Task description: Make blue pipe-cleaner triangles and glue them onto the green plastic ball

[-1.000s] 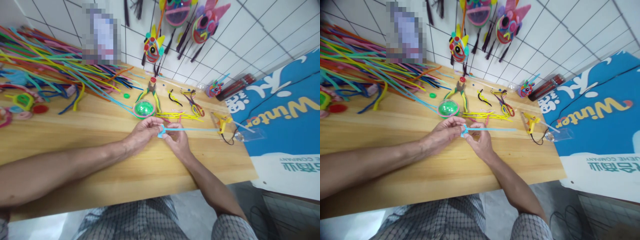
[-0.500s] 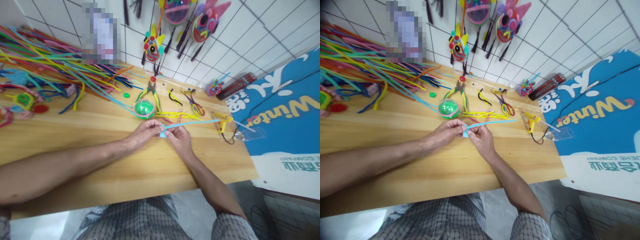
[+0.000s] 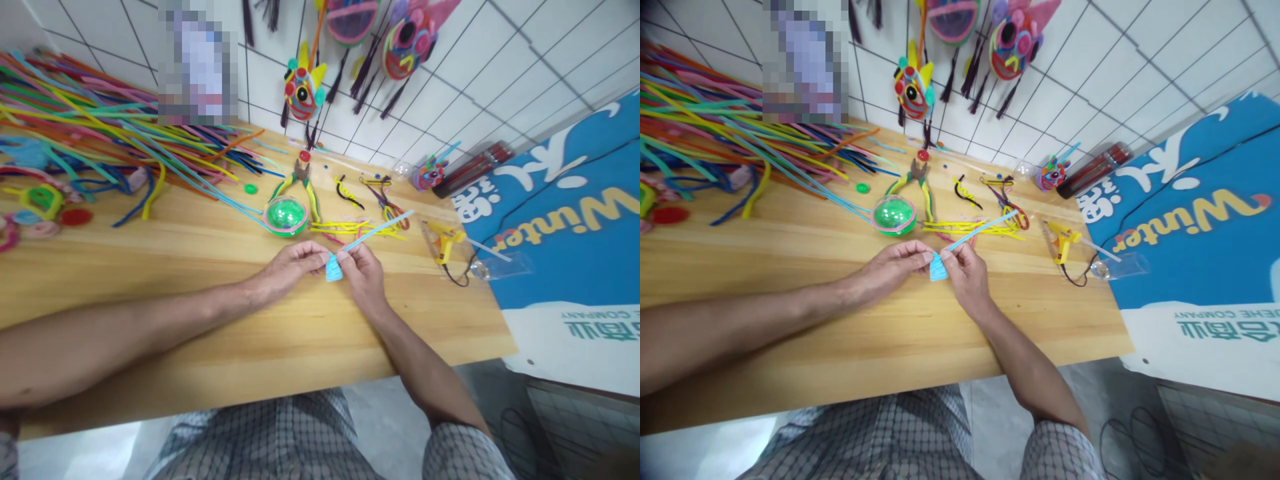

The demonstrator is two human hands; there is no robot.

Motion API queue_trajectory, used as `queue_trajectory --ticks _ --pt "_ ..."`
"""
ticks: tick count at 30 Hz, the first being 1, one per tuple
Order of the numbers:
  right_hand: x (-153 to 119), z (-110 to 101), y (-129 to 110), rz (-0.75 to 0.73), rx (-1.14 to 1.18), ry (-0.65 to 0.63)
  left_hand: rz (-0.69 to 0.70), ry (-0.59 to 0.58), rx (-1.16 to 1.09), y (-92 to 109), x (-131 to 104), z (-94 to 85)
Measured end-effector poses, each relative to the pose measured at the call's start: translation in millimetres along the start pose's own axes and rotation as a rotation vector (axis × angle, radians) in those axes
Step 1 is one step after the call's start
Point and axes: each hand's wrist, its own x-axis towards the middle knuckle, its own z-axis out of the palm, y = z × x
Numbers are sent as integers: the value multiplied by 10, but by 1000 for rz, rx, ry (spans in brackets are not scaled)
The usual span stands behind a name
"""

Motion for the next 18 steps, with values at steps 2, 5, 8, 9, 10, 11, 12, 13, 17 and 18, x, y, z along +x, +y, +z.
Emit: queue_trajectory --ticks 2,5,8,9,10,11,12,13,17,18 --pt "-12 -13 24 -37 -36 -1 1 -5 25 -1 -4 -1" --pt "-31 -24 36 -81 -85 -3 -11 -22 41 0 -19 -8" --pt "-42 -19 31 -78 -63 -18 11 -11 58 -15 -24 -18" --pt "-42 -15 24 -65 -34 -24 36 -5 69 -22 -23 -21" --pt "-41 -11 15 -50 1 -30 66 -2 84 -28 -20 -25" --pt "-37 -7 3 -33 37 -34 97 -3 98 -32 -17 -28" --pt "-32 -3 -13 -18 69 -38 126 -8 111 -33 -16 -30" --pt "-25 0 -30 -4 96 -40 151 -17 123 -32 -16 -32" --pt "14 14 -84 51 175 -45 233 -51 188 -4 -45 -30" --pt "23 18 -88 67 195 -47 254 -56 212 6 -57 -28"
